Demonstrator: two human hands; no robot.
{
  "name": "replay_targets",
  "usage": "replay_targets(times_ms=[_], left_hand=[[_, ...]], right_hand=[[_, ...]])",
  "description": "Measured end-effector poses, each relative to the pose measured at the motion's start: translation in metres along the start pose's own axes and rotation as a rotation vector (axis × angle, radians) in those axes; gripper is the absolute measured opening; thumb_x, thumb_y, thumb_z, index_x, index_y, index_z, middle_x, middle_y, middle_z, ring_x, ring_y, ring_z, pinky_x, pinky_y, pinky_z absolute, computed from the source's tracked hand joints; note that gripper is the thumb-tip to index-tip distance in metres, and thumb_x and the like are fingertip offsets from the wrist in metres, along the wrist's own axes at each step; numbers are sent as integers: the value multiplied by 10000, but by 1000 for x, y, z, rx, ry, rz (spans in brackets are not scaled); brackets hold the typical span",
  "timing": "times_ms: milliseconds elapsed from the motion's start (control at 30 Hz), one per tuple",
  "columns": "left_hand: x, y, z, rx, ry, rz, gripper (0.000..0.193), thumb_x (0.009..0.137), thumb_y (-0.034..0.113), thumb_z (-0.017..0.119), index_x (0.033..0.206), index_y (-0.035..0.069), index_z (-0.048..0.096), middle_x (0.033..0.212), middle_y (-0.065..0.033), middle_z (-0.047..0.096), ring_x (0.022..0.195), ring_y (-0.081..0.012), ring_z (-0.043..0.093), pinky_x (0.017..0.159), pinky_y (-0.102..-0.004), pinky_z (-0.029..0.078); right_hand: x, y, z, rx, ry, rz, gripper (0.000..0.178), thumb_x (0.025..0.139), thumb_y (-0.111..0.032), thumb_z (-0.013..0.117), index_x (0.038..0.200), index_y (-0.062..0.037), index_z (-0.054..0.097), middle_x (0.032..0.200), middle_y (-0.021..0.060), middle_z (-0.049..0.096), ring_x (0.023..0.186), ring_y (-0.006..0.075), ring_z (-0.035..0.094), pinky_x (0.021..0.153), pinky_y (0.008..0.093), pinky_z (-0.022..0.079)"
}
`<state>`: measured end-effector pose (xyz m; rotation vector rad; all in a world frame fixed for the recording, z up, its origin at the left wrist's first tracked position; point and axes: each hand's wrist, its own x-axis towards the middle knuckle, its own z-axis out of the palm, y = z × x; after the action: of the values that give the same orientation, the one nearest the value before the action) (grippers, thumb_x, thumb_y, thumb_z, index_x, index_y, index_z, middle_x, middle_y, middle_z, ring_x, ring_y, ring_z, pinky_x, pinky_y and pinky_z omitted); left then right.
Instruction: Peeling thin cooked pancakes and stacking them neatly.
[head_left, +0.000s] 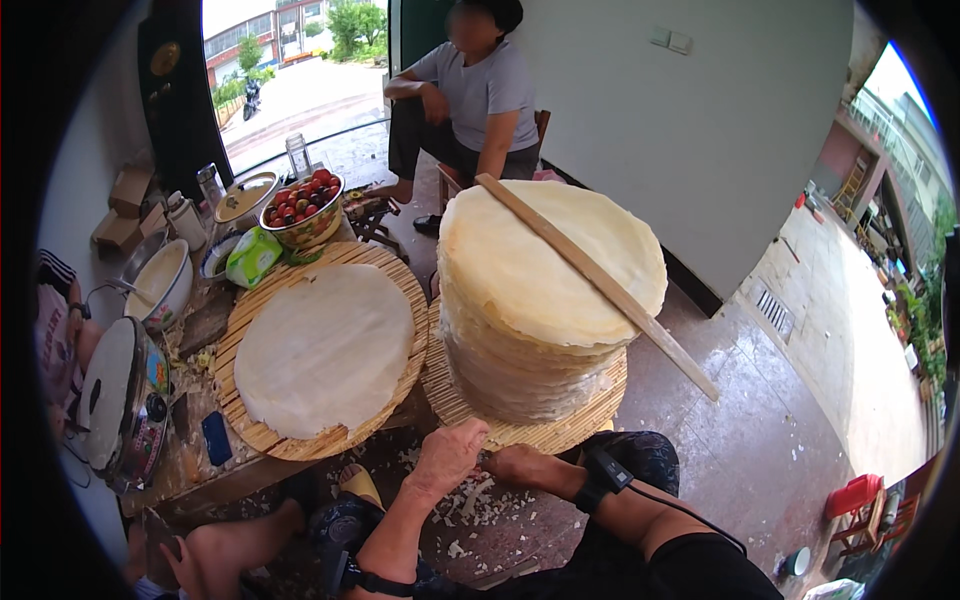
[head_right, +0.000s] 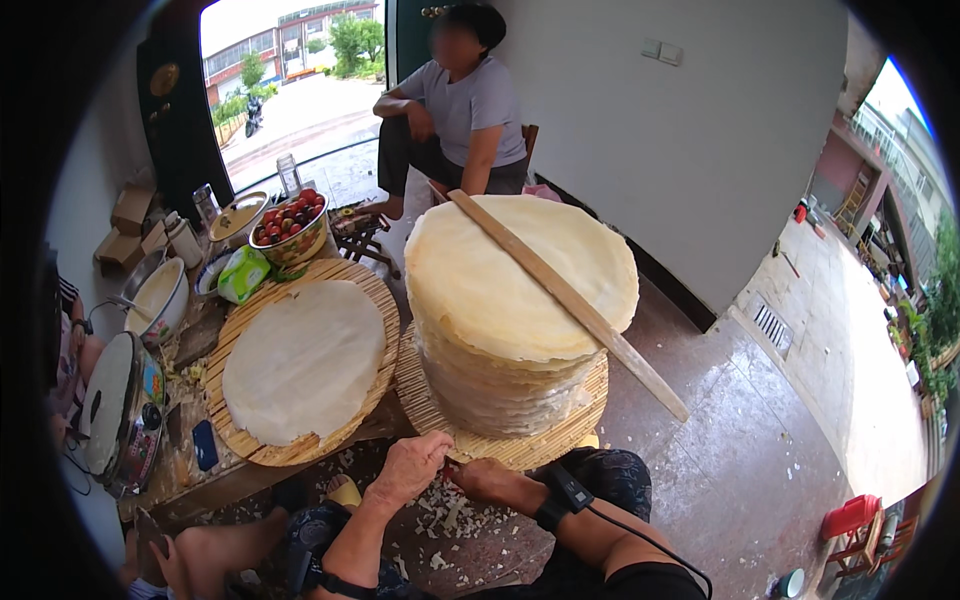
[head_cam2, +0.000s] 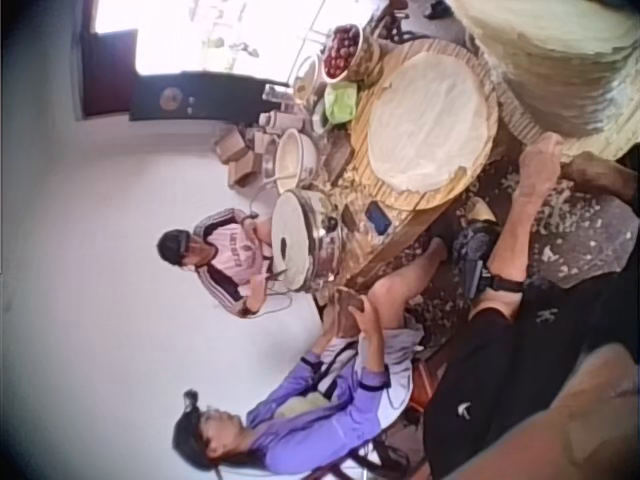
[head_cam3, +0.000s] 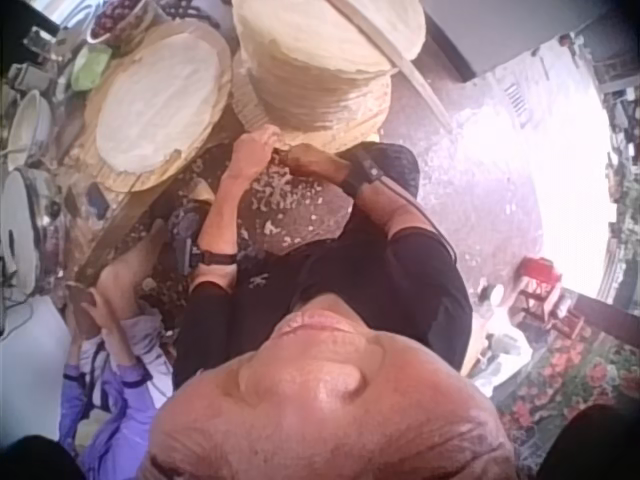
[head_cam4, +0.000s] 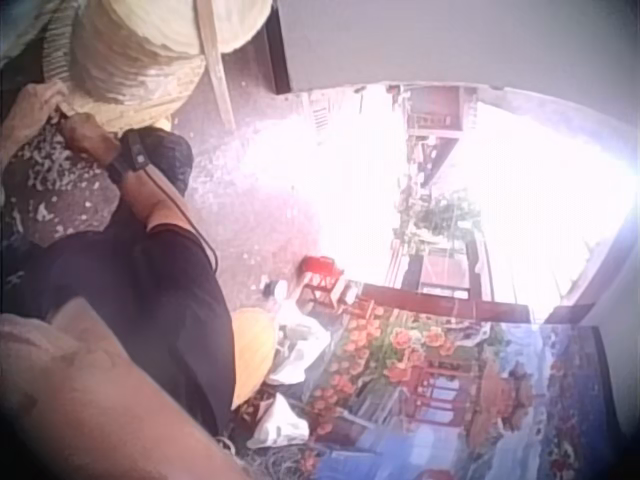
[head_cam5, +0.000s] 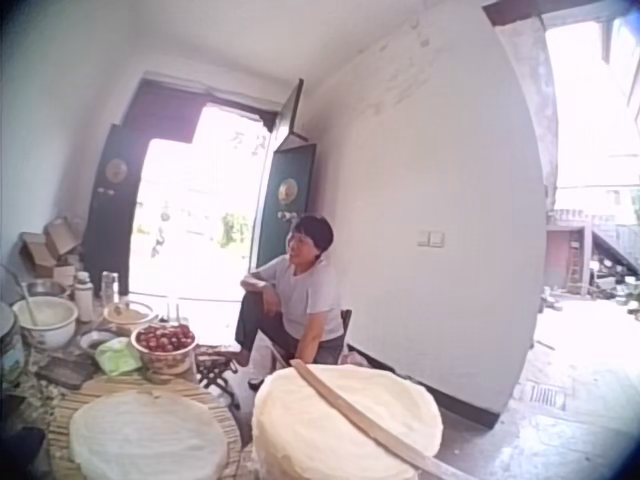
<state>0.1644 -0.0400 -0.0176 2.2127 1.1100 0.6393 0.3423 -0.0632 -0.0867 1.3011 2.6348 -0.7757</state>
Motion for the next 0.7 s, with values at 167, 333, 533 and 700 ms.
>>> replay_targets(times_ms=[167, 333, 533, 700], left_hand=[[4, 3, 2, 2, 2, 5, 159, 934, 202, 497, 1016, 105, 592, 876, -154, 659, 826, -368, 641, 713, -458, 509], [7, 2, 7, 6, 1, 27, 158, 934, 187, 491, 1017, 99, 594, 875, -147, 663, 830, -359, 645, 711, -450, 512], [8, 3, 8, 31, -8, 30, 160, 865, 99, 546, 1012, 87, 609, 896, -143, 658, 840, -344, 645, 733, -418, 517], [7, -2, 8, 64, 15, 103, 221, 787, 36, 597, 1004, 82, 603, 929, -125, 654, 867, -320, 645, 749, -395, 520]], right_hand=[[2, 13, 16, 34, 122, -84, 255, 967, -210, 409, 1119, -62, 551, 738, 198, 618, 731, 380, 636, 607, 489, 493], [-2, 15, 17, 12, 144, -124, 253, 957, -198, 429, 1143, -72, 545, 757, 196, 622, 737, 373, 635, 607, 481, 492], [-6, 17, 19, 37, 198, -139, 227, 871, -135, 513, 1084, -68, 551, 755, 184, 625, 742, 364, 640, 608, 469, 499], [-6, 13, 20, 73, 234, -132, 200, 803, -114, 560, 995, -56, 567, 739, 174, 623, 732, 357, 647, 601, 459, 507]])
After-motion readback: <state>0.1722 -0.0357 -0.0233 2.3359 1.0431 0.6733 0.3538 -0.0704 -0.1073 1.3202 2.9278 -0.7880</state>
